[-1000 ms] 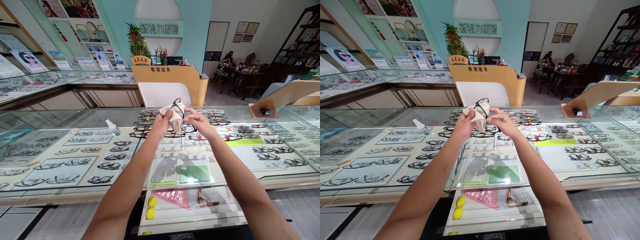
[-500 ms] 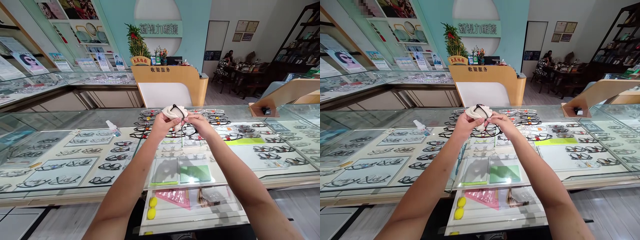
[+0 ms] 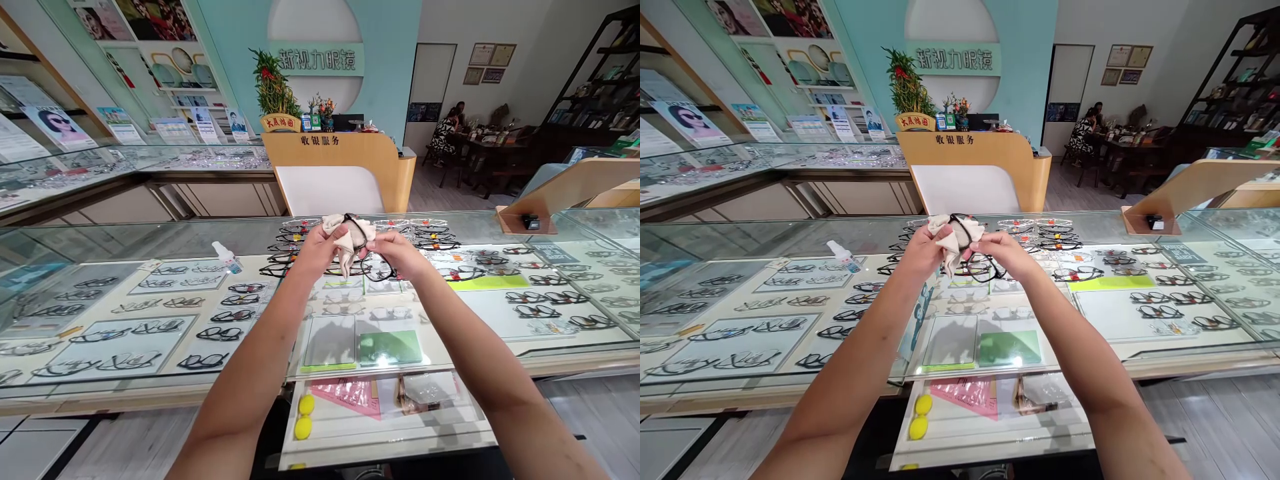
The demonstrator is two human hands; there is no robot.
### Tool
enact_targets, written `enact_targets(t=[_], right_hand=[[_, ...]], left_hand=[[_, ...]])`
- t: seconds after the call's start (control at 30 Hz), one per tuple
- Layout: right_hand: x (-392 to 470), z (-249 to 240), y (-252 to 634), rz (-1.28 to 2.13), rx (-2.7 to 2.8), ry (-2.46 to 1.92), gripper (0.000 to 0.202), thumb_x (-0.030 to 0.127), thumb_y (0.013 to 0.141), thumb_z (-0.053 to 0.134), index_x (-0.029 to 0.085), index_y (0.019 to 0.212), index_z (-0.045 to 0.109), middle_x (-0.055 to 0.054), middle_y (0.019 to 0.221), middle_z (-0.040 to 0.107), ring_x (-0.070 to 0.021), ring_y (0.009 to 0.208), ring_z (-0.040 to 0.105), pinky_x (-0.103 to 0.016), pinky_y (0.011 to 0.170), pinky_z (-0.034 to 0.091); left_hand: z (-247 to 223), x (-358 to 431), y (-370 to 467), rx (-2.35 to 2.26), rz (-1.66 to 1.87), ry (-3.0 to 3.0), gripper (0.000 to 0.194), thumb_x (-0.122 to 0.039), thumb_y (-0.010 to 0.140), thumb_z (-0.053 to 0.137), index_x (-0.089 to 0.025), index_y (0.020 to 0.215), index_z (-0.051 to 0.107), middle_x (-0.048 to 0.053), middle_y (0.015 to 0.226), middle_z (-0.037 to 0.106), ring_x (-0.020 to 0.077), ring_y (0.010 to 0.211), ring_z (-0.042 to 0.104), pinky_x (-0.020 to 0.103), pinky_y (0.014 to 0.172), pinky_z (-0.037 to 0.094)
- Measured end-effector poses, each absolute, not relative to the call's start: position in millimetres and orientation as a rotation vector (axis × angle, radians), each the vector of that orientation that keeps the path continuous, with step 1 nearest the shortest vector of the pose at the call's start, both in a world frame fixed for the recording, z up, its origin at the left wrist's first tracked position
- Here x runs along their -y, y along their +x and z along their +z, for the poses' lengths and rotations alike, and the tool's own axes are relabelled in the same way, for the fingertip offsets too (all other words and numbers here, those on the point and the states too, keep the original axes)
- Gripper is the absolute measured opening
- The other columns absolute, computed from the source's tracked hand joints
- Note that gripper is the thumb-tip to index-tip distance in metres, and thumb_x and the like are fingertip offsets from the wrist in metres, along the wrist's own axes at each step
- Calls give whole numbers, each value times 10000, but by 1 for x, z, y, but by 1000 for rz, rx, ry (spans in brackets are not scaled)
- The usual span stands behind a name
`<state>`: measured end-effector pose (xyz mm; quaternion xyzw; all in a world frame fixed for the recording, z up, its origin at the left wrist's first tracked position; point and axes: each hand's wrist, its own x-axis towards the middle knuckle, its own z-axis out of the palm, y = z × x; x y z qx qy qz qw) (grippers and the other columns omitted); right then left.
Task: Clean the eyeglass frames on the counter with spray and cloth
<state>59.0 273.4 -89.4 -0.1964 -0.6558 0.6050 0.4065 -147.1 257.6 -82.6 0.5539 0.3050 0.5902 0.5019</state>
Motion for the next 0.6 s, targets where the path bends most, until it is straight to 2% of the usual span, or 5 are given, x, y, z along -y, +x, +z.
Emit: enact_targets(t=[0.13,0.23,0.33,0.47,0.6], right_hand=[[-272,-87,58,1645,1510,-469,364,567,770,964,212,762,887,-56,814,803,-213,873,712,-355,991,523],[-270,-89,52,1648,1505,-459,400,602,746,972,214,744,874,-53,788,794,-220,888,719,-365,1011,527],[-269,-93,48,1591,1603,-474,419,633,777,941,218,798,883,-54,846,809,-237,940,724,-382,1028,519],[-267,-95,47,1580,1665,-458,411,630,813,915,221,837,891,-58,930,830,-258,1003,737,-396,1041,515],[-266,-93,50,1665,1602,-444,427,617,776,953,197,827,898,-71,889,830,-227,913,727,-363,945,548]], left_hand=[[-80,-255,-149,-668,1296,1421,577,-520,632,1078,-147,924,749,36,714,716,149,589,631,245,535,509],[-81,-252,-138,-641,1430,1379,562,-463,608,1096,-166,924,738,1,686,699,127,559,611,224,511,483],[-81,-249,-127,-671,1513,1305,573,-531,591,1090,-181,811,692,-22,611,654,117,453,573,232,442,439],[-81,-248,-122,-743,1610,1256,659,-726,674,989,-189,657,606,-29,507,570,101,384,511,226,395,374],[-81,-253,-134,-776,1583,1260,709,-805,698,933,-180,629,606,-16,514,562,90,410,491,219,403,376]])
